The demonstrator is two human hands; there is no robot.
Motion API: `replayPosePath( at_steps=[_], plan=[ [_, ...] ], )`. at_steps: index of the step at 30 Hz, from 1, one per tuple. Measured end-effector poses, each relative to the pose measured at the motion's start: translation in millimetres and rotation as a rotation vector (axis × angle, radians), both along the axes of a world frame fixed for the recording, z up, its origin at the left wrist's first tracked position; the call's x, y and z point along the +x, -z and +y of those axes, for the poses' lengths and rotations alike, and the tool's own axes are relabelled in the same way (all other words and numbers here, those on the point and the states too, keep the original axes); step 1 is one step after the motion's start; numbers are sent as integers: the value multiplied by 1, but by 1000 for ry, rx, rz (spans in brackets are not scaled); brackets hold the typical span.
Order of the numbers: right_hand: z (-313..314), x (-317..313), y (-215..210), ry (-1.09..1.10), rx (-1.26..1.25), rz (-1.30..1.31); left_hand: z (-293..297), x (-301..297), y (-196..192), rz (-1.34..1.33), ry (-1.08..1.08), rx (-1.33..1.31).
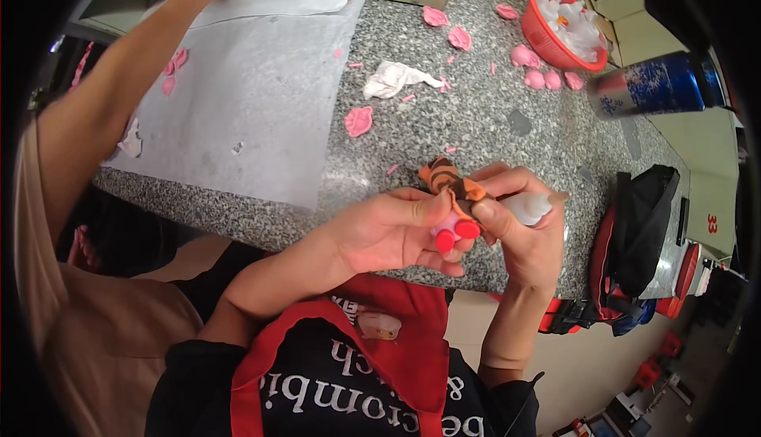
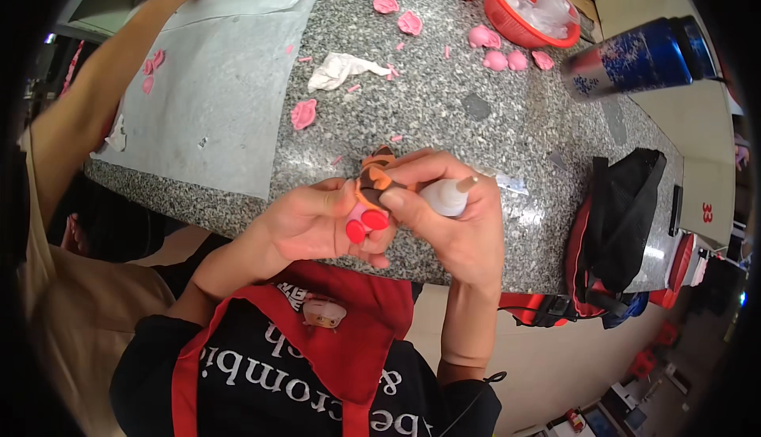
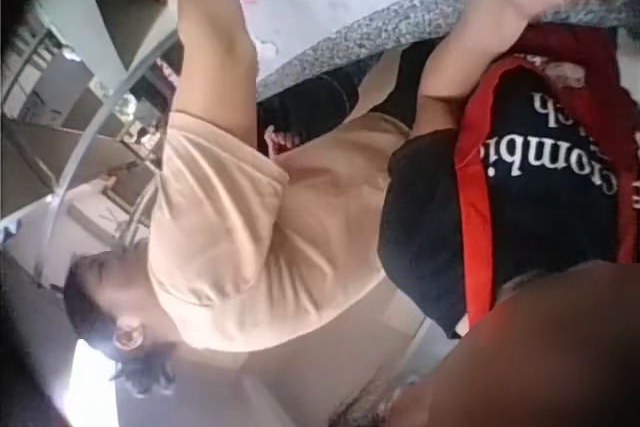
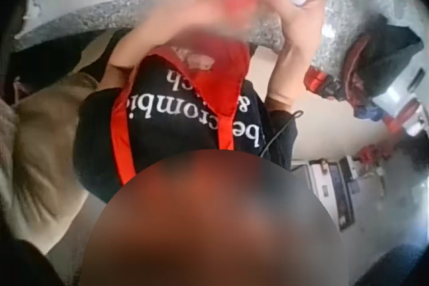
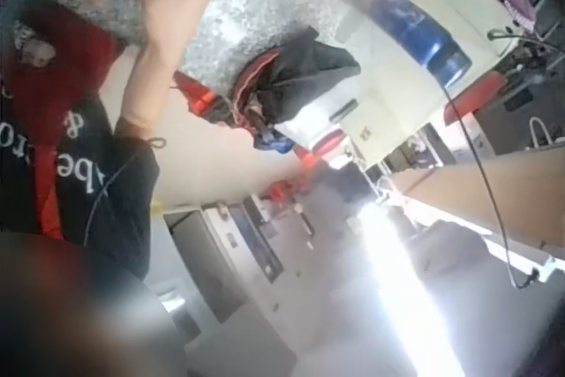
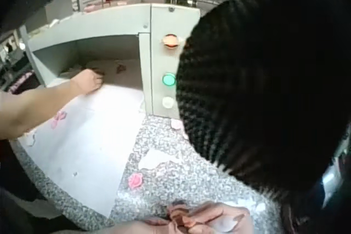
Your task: Applying adhesive to small clay flowers and attaching them to larger patterned clay objects.
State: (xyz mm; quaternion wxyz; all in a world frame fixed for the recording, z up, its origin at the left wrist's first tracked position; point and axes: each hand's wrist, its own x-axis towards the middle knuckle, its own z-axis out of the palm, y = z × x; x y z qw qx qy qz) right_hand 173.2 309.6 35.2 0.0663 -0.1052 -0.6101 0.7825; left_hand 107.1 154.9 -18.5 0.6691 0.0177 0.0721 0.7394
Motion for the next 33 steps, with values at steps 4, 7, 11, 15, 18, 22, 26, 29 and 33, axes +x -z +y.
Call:
replayPosePath(
  at_steps=[4, 7, 11, 15, 18, 22, 26, 29, 33],
  plan=[
    [16, 18, -3, 59, 161, 50, 17, 10, 0, -74, -27, -102],
    [31, 24, 3, 291, 314, 139, 35, 12, -7, -193, -121, -13],
    [42, 37, 4, 577, 794, 120, 46, 19, -15, -144, -131, -52],
    [31, 53, 12, 187, -15, -58, 54, 31, -19, -143, -70, -65],
    [35, 55, 11, 182, -234, -88, 53, 32, -19, 52, -56, -190],
    [50, 60, 12, 94, -268, -84, 62, 31, -27, 128, -48, -230],
    [57, 64, 15, 86, -285, -49, 62, 27, -17, 291, 21, -207],
    [56, 66, 17, 87, -299, -26, 61, 27, -14, 438, 38, -195],
    [53, 64, 12, 115, -276, -178, 76, 40, -23, 204, -87, -245]
  ],
)
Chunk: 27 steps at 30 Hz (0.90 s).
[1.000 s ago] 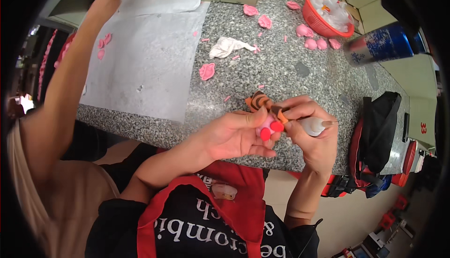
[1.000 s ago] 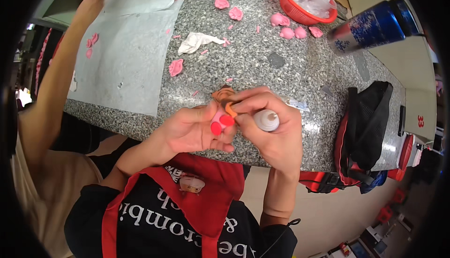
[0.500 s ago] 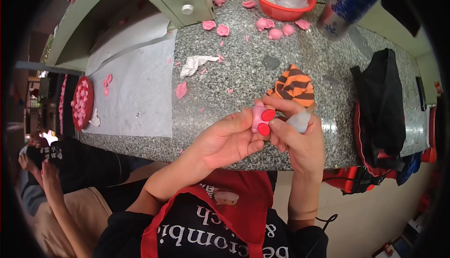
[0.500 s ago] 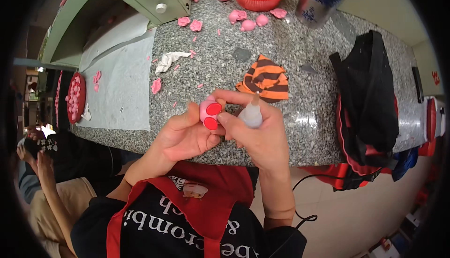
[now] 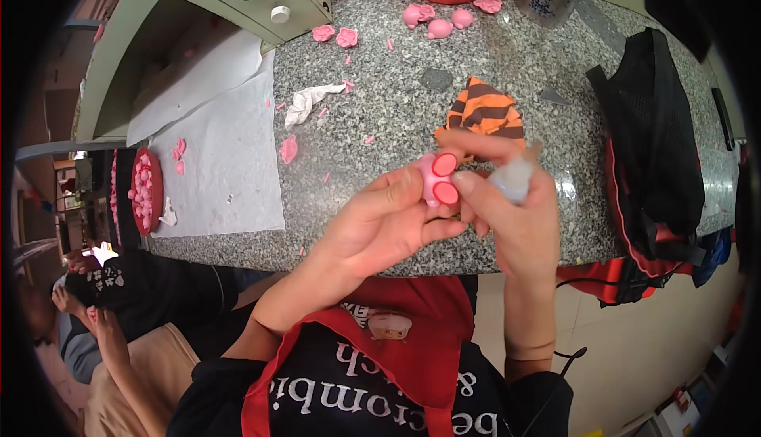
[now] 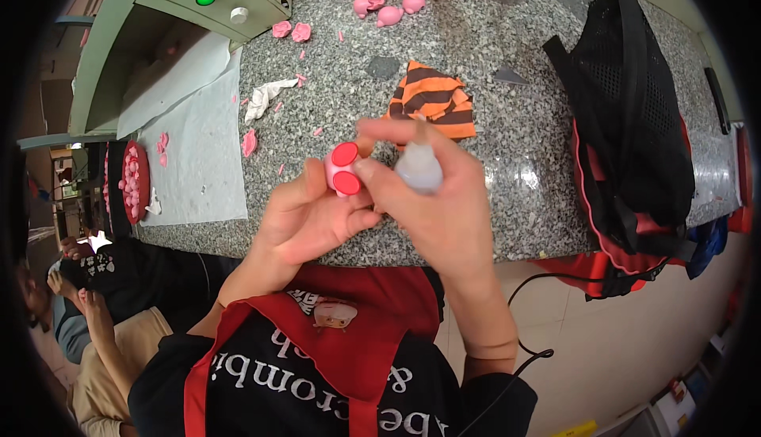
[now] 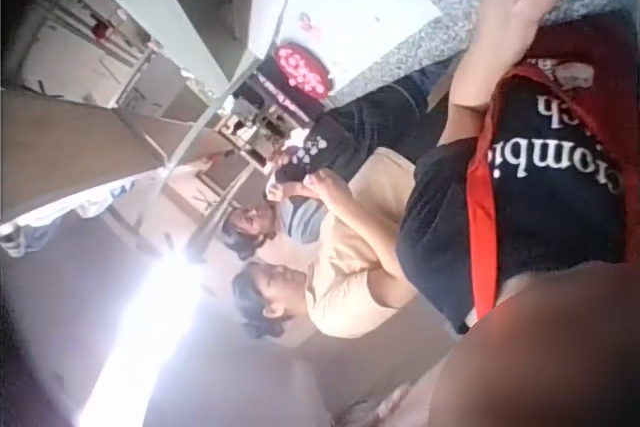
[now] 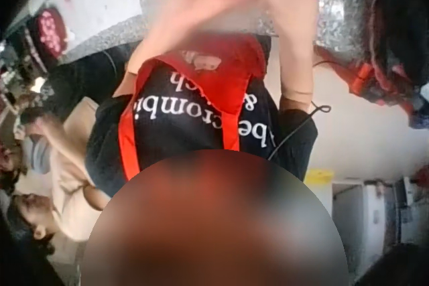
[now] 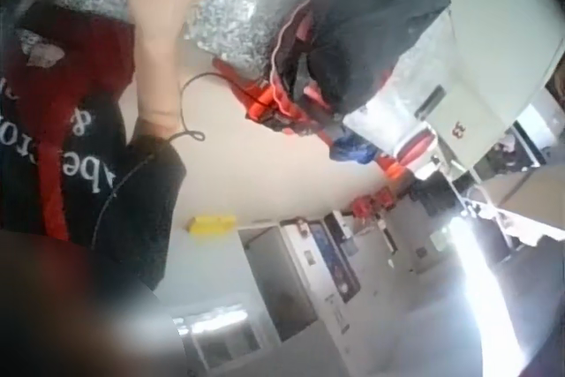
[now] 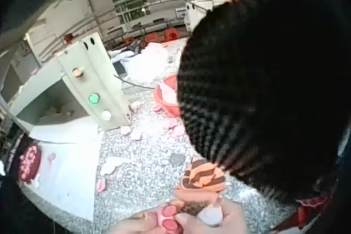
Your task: Applying adhesive to small clay flowers and attaching them to larger patterned clay objects.
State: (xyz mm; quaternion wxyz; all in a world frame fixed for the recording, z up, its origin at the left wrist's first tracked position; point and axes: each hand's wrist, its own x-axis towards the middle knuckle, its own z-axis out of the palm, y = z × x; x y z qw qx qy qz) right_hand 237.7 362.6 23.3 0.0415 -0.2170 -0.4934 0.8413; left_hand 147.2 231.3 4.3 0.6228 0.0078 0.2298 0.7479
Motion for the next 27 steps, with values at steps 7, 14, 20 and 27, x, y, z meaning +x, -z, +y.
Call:
replayPosePath(
  at_steps=[7, 14, 20, 27],
  plan=[
    [-39, 20, 12, 508, 729, 207, 9, 8, 11, -130, -38, 140],
    [-32, 18, 21, 545, 801, 245, 7, 2, 15, 85, -17, 81],
    [-26, 16, 31, 534, 763, 278, 7, 0, 15, 280, -37, -19],
    [-31, 8, 21, 516, 796, 254, 9, 5, 21, 251, -124, 71]
  ],
)
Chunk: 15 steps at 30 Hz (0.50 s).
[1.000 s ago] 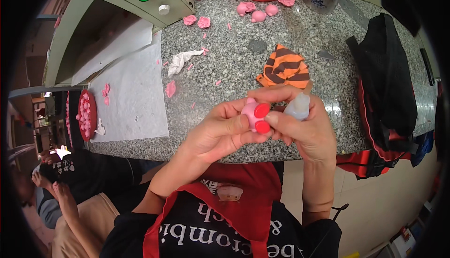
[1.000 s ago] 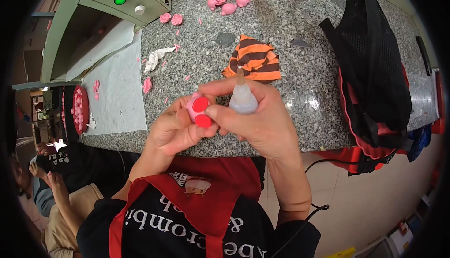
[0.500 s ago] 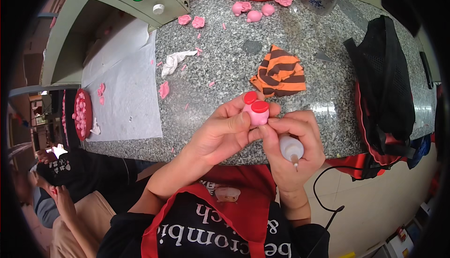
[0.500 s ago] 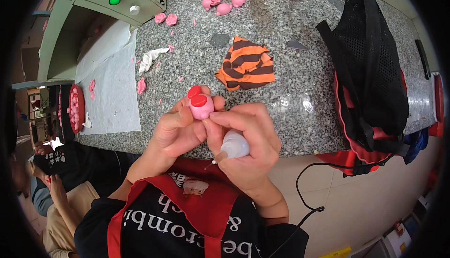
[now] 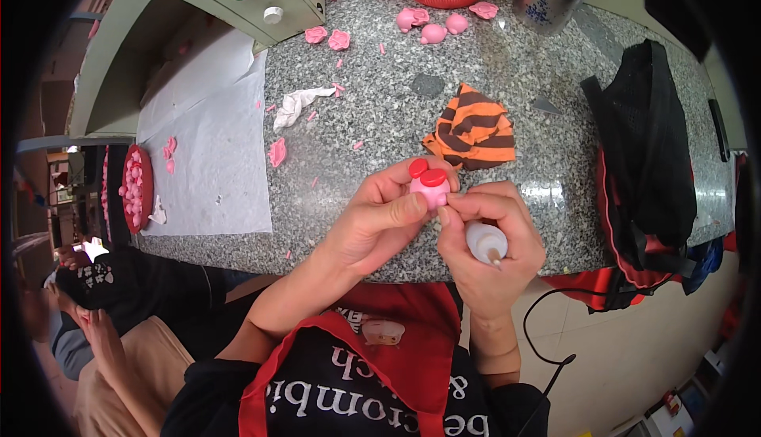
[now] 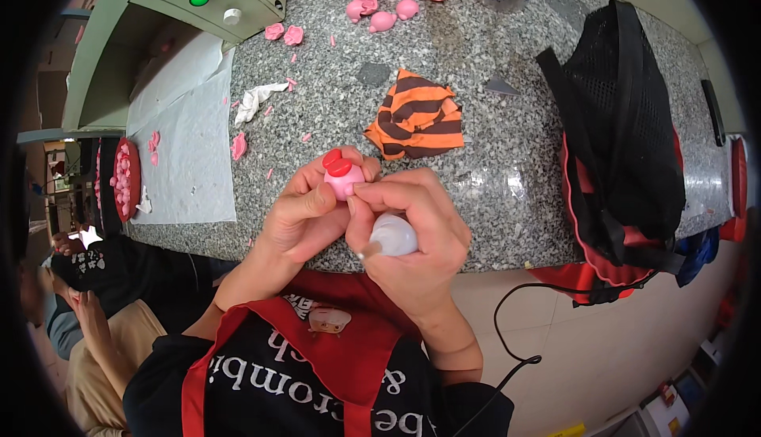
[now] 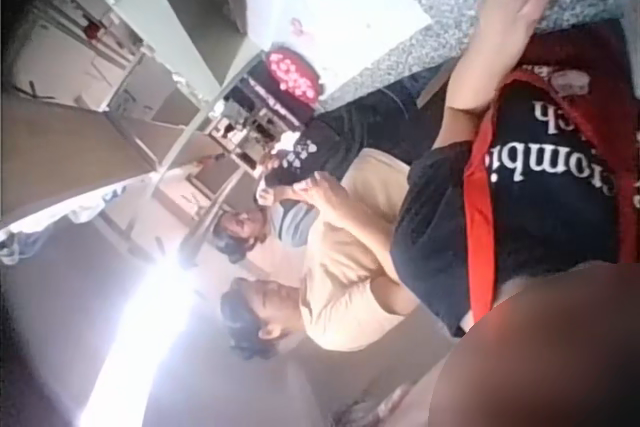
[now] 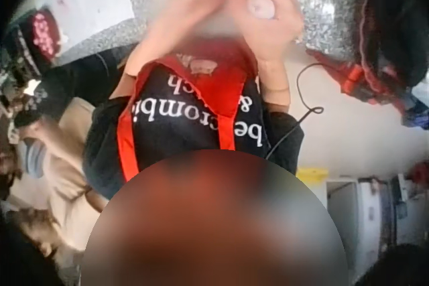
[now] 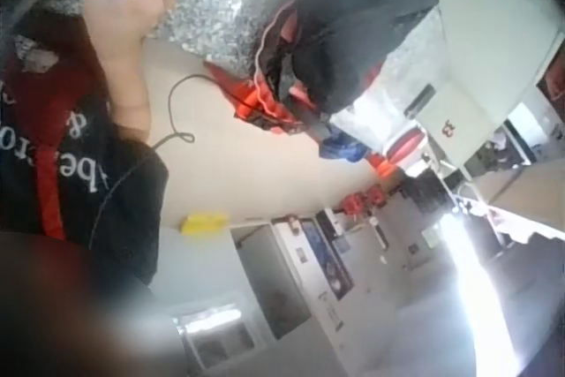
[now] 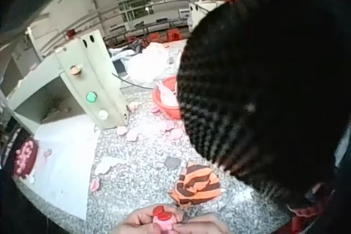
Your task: Applying adhesive to small clay flowers and attaching them to larger patterned clay objects.
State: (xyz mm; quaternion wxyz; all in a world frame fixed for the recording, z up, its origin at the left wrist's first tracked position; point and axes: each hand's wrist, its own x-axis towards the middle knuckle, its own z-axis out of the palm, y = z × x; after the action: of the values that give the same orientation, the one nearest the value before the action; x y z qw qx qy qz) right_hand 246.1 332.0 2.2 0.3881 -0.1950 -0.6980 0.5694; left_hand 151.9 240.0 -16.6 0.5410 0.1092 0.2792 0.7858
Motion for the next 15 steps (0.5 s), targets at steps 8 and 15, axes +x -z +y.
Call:
replayPosePath(
  at_steps=[8, 15],
  plan=[
    [36, 2, -7, -502, -505, -118, -5, -4, 0, -310, 192, -7],
    [28, -5, -12, -541, -516, -53, -7, -4, -17, 228, -83, -308]
  ],
)
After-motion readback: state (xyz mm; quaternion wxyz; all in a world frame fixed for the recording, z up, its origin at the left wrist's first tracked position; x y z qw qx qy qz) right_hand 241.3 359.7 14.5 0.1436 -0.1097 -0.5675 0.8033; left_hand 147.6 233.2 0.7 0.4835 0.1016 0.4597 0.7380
